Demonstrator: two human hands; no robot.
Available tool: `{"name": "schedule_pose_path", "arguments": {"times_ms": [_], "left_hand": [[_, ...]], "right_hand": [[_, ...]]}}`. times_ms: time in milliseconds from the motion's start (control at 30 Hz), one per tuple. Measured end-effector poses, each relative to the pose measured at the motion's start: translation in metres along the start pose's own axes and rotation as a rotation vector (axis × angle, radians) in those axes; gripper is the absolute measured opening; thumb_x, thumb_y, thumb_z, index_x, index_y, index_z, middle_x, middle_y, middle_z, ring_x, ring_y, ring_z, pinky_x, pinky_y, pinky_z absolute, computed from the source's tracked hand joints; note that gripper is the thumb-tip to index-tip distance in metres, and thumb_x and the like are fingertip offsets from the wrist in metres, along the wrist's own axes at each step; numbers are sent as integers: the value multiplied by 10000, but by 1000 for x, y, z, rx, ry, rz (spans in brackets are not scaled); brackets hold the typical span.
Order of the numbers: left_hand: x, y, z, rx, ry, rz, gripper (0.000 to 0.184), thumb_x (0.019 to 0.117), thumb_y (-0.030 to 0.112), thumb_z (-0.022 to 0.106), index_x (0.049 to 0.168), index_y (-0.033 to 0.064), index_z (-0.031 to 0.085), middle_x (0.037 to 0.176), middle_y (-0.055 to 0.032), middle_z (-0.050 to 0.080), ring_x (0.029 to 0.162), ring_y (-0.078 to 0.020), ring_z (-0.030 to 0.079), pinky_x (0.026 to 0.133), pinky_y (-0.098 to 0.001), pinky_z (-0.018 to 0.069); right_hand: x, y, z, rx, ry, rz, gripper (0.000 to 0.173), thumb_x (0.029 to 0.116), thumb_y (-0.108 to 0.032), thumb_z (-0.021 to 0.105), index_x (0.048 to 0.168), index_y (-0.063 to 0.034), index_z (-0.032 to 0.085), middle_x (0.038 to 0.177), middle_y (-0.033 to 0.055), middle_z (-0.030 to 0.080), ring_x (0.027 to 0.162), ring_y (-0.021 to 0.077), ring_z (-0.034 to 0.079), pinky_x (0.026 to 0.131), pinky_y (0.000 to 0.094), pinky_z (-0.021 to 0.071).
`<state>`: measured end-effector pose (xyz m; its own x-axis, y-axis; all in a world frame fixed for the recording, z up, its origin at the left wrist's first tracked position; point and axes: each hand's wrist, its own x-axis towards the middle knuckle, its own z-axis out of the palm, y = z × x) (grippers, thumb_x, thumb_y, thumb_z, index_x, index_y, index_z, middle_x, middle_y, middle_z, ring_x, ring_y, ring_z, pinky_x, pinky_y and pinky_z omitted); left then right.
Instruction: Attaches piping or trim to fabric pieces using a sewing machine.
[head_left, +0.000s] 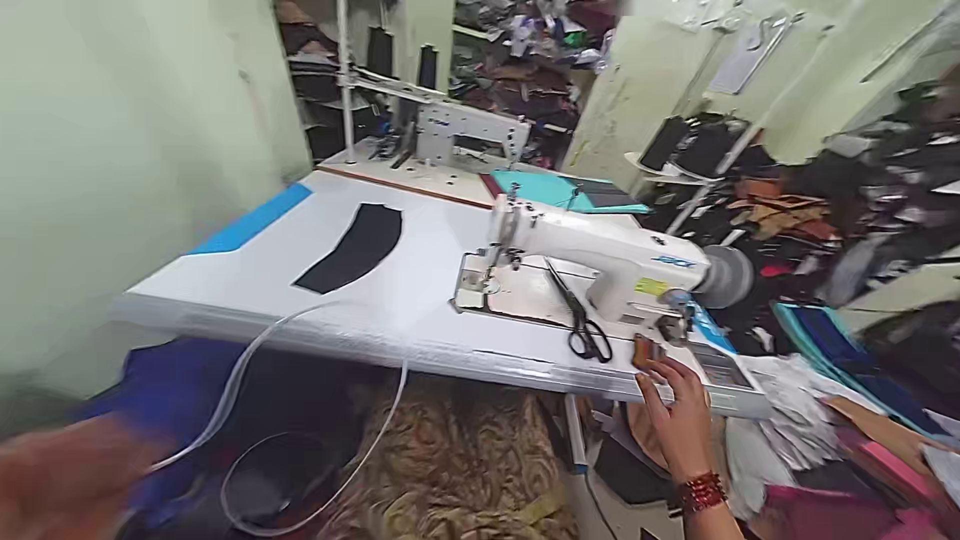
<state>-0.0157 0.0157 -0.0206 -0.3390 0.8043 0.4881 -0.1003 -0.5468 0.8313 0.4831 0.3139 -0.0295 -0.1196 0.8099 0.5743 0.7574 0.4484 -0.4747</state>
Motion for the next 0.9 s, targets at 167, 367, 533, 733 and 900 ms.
{"name": "schedule_pose_path", "arguments": {"times_ms": [167, 367, 533, 733, 900], "left_hand": [[40, -86, 124, 11, 40, -246, 551, 1025, 571, 447, 1139, 118, 739, 1201, -11, 734, 1141, -165, 681, 998, -372, 554], [55, -82, 171, -213, 90, -440, 459, 1077, 208, 294, 1077, 72, 732, 1063, -25, 763, 921, -139, 741, 761, -318, 637], [56, -82, 166, -216, 28, -442, 446, 1088, 252, 349, 1248, 19, 694, 1321, -89, 686, 1232, -195, 645, 1054, -364, 525], [80, -83, 188, -180, -114, -365, 506, 1085, 333, 357, 1307, 10, 676, 1389, -107, 654, 1339, -199, 575, 1150, -351, 426], [112, -73, 199, -182, -236, -355, 708, 1008, 539, 540, 1499, 34, 468, 1356, -38, 665, 1216, -144, 648, 1026, -315, 529]], "right_hand": [[-26, -112, 74, 437, -288, -272, 322, 989, -293, 606, 1100, -31, 755, 1247, 172, 695, 1200, 306, 645, 1013, 478, 520], [-36, -179, 116, 430, 75, -791, 200, 1061, -249, 499, 1130, -141, 653, 1027, 64, 636, 1022, 192, 629, 966, 302, 509], [-35, -177, 118, 476, 119, -899, 189, 1047, -211, 475, 1072, -137, 647, 963, 54, 640, 916, 178, 635, 884, 294, 526], [-13, -181, 110, 385, 162, -1151, 196, 1047, -192, 502, 1076, -181, 696, 933, 39, 688, 863, 189, 646, 831, 327, 511], [37, -176, 98, 445, 303, -1114, 190, 1033, -124, 544, 992, -60, 718, 896, 85, 725, 872, 198, 701, 893, 308, 562]]}}
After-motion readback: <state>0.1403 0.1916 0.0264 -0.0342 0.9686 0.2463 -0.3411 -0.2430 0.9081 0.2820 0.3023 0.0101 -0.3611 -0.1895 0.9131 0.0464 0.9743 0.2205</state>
